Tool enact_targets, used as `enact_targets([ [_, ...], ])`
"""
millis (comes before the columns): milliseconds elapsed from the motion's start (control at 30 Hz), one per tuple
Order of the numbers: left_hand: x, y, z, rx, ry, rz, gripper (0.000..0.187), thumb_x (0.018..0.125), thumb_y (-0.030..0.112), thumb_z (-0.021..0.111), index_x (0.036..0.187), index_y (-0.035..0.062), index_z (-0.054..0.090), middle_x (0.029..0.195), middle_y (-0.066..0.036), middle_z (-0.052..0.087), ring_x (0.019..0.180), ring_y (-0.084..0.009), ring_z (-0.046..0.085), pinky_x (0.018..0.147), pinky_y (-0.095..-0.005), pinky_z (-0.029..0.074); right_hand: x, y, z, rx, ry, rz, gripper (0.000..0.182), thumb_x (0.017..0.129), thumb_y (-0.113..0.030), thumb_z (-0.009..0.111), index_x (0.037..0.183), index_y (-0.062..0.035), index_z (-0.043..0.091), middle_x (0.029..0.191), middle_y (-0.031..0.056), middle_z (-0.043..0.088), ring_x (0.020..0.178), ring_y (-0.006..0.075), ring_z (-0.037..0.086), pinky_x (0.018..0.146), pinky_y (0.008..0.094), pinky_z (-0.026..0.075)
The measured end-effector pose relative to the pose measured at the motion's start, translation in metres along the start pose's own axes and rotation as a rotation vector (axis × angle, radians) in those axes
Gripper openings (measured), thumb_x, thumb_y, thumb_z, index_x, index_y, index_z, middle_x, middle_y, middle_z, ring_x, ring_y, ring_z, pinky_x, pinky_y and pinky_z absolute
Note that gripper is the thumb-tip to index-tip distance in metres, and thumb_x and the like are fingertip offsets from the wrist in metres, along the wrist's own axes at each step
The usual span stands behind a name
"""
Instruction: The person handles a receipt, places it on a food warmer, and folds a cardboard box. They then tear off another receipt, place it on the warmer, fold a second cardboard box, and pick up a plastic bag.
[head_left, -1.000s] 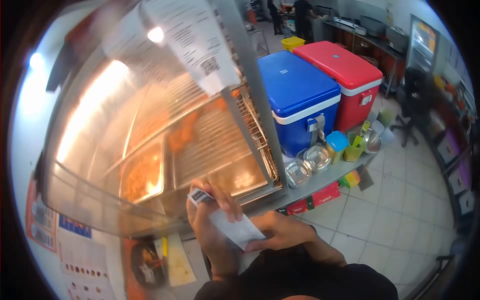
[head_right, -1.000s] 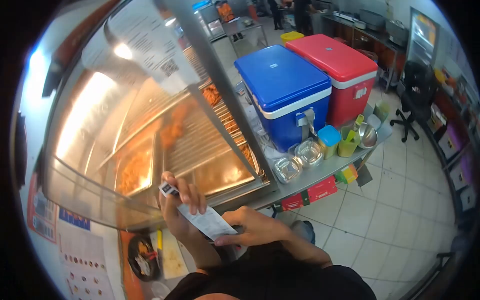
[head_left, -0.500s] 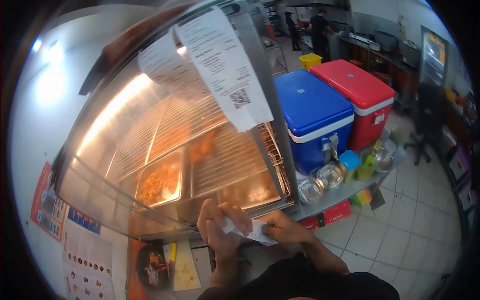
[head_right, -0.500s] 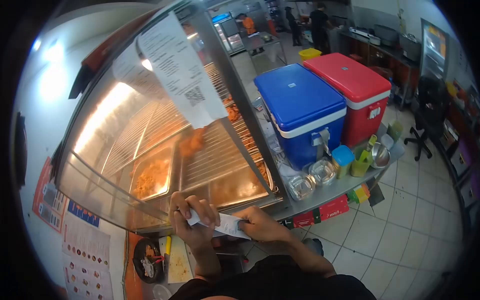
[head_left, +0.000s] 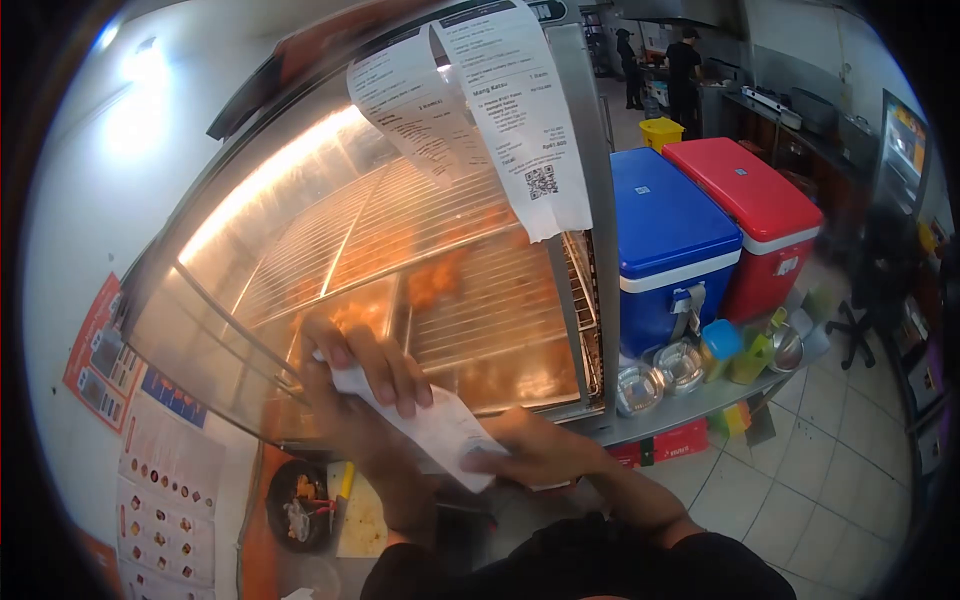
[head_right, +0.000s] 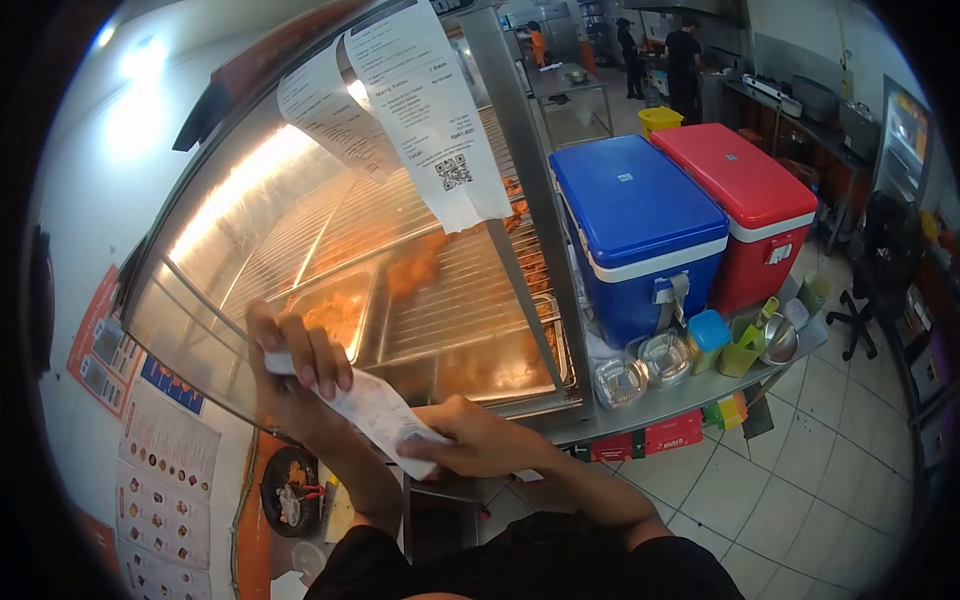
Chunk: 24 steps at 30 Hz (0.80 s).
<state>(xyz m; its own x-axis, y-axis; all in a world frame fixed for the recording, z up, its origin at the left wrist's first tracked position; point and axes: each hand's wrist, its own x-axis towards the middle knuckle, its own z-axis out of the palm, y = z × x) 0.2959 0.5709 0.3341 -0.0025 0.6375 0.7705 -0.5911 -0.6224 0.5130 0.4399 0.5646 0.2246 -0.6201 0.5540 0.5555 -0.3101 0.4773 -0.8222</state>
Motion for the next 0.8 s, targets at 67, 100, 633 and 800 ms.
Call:
enact_targets([
  [67,0.019,0.008,-0.003,0.187,-0.097,0.104,0.019,0.101,0.026,0.032,0.096,0.009,0.04,0.058,-0.007,0.046,0.044,-0.0195,0.048,0.045,-0.0328,0.049,0.022,-0.009,-0.007,-0.046,0.018,0.05,0.037,0.098,-0.032,0.051,0.098,0.0033,0.061,0.069,0.0131,0.064,0.063,0.019,0.064,0.058,0.0347,0.048],
  [100,0.035,0.019,-0.016,0.506,-0.118,0.215,0.024,0.1,0.028,0.037,0.108,0.0061,0.041,0.071,-0.01,0.054,0.058,-0.0218,0.055,0.058,-0.0349,0.051,0.036,-0.014,-0.01,-0.096,0.034,0.099,0.038,0.098,-0.033,0.05,0.097,0.0028,0.061,0.068,0.0128,0.064,0.062,0.0196,0.065,0.059,0.0343,0.048],
  [633,0.141,0.014,-0.009,1.592,-0.239,0.989,0.033,0.081,0.008,0.056,0.114,0.0014,0.06,0.115,-0.015,0.057,0.105,-0.0321,0.053,0.087,-0.0422,0.044,0.144,-0.042,-0.045,-0.056,0.344,-0.012,0.043,0.1,-0.034,0.046,0.083,0.0038,0.059,0.064,0.0062,0.059,0.055,0.0106,0.057,0.052,0.0259,0.046],
  [800,0.153,0.008,0.001,1.729,-0.25,0.996,0.035,0.083,0.01,0.056,0.117,0.0024,0.058,0.104,-0.016,0.055,0.095,-0.0319,0.053,0.087,-0.0412,0.041,0.137,-0.045,-0.043,0.053,0.339,-0.05,0.041,0.099,-0.035,0.048,0.085,0.0022,0.059,0.066,0.0034,0.057,0.057,0.0102,0.057,0.053,0.0243,0.046],
])
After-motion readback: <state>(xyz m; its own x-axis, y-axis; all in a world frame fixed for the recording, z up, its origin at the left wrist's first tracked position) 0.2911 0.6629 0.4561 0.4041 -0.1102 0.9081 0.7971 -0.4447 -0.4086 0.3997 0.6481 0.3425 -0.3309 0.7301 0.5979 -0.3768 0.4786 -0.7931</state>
